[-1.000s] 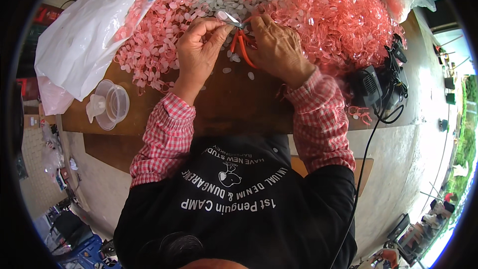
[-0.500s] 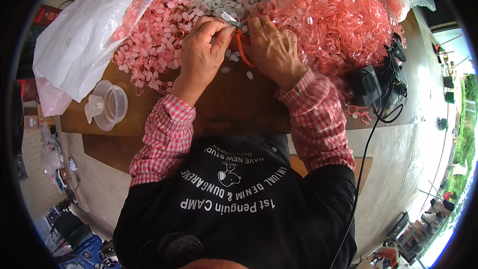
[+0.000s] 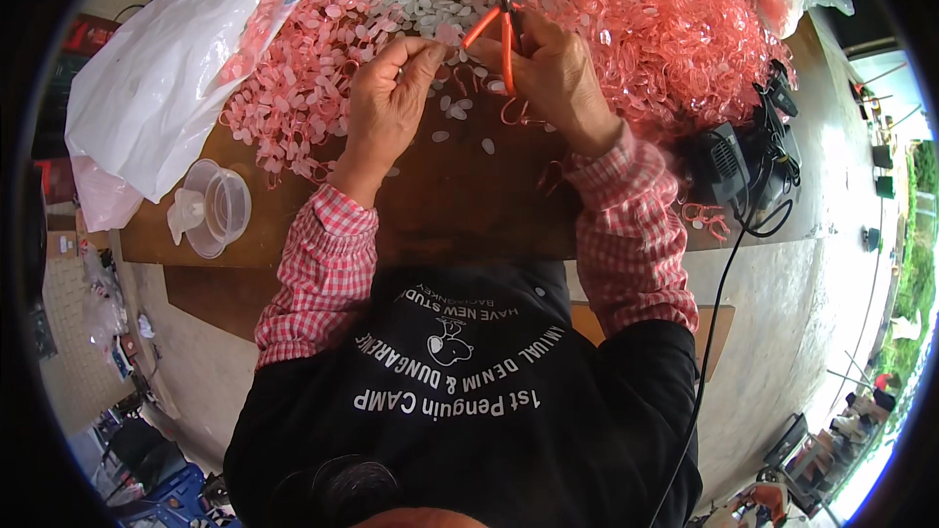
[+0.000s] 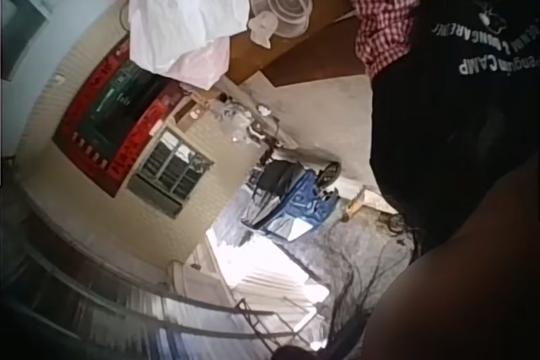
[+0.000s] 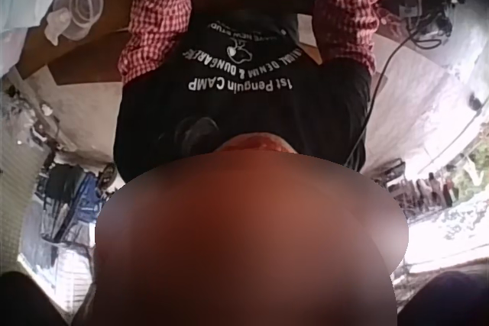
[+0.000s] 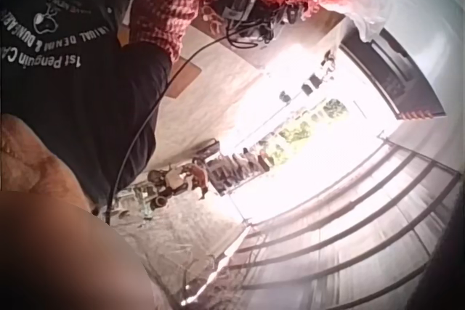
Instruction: Trimming small plastic flower decorations from a larger sprig using a pair of snips.
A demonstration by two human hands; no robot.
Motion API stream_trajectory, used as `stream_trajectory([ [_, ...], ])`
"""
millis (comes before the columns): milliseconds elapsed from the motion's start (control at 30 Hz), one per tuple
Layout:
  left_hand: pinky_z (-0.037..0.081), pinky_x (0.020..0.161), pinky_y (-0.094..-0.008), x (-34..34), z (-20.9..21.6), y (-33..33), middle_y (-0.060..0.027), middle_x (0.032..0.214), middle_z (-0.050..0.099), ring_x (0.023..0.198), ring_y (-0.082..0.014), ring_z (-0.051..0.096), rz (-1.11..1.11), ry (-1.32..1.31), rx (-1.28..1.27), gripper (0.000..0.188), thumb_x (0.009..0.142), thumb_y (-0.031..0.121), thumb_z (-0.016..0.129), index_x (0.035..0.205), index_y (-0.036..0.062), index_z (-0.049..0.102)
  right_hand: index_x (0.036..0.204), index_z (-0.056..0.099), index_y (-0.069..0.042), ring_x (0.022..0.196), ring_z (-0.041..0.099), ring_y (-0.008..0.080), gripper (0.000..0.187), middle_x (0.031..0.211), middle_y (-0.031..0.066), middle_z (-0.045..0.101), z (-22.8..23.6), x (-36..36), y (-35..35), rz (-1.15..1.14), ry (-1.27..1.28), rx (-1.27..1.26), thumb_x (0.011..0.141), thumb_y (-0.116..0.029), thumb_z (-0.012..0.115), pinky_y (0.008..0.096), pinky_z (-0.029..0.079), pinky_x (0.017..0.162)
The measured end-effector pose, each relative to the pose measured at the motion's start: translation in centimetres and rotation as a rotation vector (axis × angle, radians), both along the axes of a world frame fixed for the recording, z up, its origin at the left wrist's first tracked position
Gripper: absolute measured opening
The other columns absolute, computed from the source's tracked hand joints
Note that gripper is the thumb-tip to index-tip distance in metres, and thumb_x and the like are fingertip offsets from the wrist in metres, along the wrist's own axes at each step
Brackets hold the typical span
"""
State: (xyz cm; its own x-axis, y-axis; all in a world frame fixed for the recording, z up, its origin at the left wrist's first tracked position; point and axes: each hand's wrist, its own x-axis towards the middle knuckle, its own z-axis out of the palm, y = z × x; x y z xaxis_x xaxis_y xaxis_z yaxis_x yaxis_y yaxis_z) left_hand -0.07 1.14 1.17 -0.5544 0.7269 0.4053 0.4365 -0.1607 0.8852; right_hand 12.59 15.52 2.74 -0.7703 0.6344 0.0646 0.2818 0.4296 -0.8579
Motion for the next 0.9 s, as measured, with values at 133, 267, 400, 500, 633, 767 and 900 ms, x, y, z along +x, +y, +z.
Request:
stream_trajectory([
  [133,0.037,0.058,-0.0203,0.7,-0.3,0.1,0.0035,0.071,0.054,0.065,-0.0038,0.042,-0.057,-0.029,-0.014,0.018,0.098,0.016,0.058,0.095,-0.0009,0.063,0.116,0.063,-0.002,0.095,0.060,0.0076,0.033,0.102,0.0045,0.067,-0.1,-0.3,-0.6,0.115,0.172,-0.192,0.087,-0.016,0.072,0.0231,0.052,0.081],
  [267,0.036,0.052,-0.0230,0.7,-0.3,0.2,0.0001,0.066,0.049,0.061,-0.0053,0.043,-0.040,0.019,-0.005,0.013,0.098,0.007,0.054,0.093,-0.0026,0.061,0.111,0.064,-0.002,0.085,0.061,0.0067,0.030,0.092,0.0014,0.067,0.5,-0.1,-0.5,0.162,0.093,-0.251,0.087,-0.017,0.073,0.0225,0.052,0.071],
  [400,0.037,0.053,-0.0243,0.6,-0.5,0.5,-0.0018,0.066,0.049,0.061,-0.0060,0.043,-0.044,0.058,0.007,0.014,0.098,0.009,0.055,0.093,-0.0024,0.061,0.095,0.064,-0.003,0.052,0.056,0.0064,0.024,0.067,0.0017,0.063,-0.6,-0.5,-0.4,0.166,0.272,-0.122,0.087,-0.024,0.072,0.0223,0.043,0.042],
  [500,0.039,0.053,-0.0267,0.8,-0.5,0.3,-0.0059,0.065,0.050,0.059,-0.0094,0.045,-0.018,0.092,-0.068,0.014,0.097,0.011,0.056,0.092,-0.0022,0.060,0.101,0.061,-0.001,0.071,0.060,0.0053,0.022,0.080,0.0026,0.065,-0.4,-0.5,-0.8,0.102,0.068,-0.096,0.090,-0.018,0.068,0.0252,0.049,0.056],
  [633,0.041,0.054,-0.0292,1.1,-0.3,0.4,-0.0103,0.065,0.051,0.057,-0.0143,0.046,-0.001,0.110,-0.065,0.015,0.096,0.011,0.058,0.092,-0.0025,0.060,0.099,0.058,0.000,0.058,0.062,0.0102,0.021,0.070,0.0065,0.063,-0.4,-0.3,-1.0,0.102,0.088,0.073,0.091,-0.018,0.065,0.0269,0.047,0.047],
  [767,0.042,0.054,-0.0295,1.0,-1.3,0.5,-0.0102,0.065,0.053,0.057,-0.0146,0.048,-0.019,0.017,-0.066,0.015,0.095,0.012,0.059,0.091,-0.0026,0.060,0.084,0.054,0.000,0.050,0.061,0.0168,0.015,0.061,0.0130,0.059,-0.7,-0.3,-0.3,0.129,0.252,0.618,0.089,-0.012,0.063,0.0348,0.047,0.045],
  [900,0.048,0.061,-0.0282,0.2,0.3,0.2,-0.0084,0.074,0.061,0.066,-0.0160,0.059,-0.051,-0.016,-0.083,0.017,0.090,0.017,0.068,0.090,0.0009,0.062,0.093,0.061,-0.002,0.056,0.055,0.0079,0.017,0.064,0.0064,0.061,-0.6,1.4,3.2,-0.015,0.065,0.414,0.091,-0.018,0.065,0.0289,0.043,0.048],
])
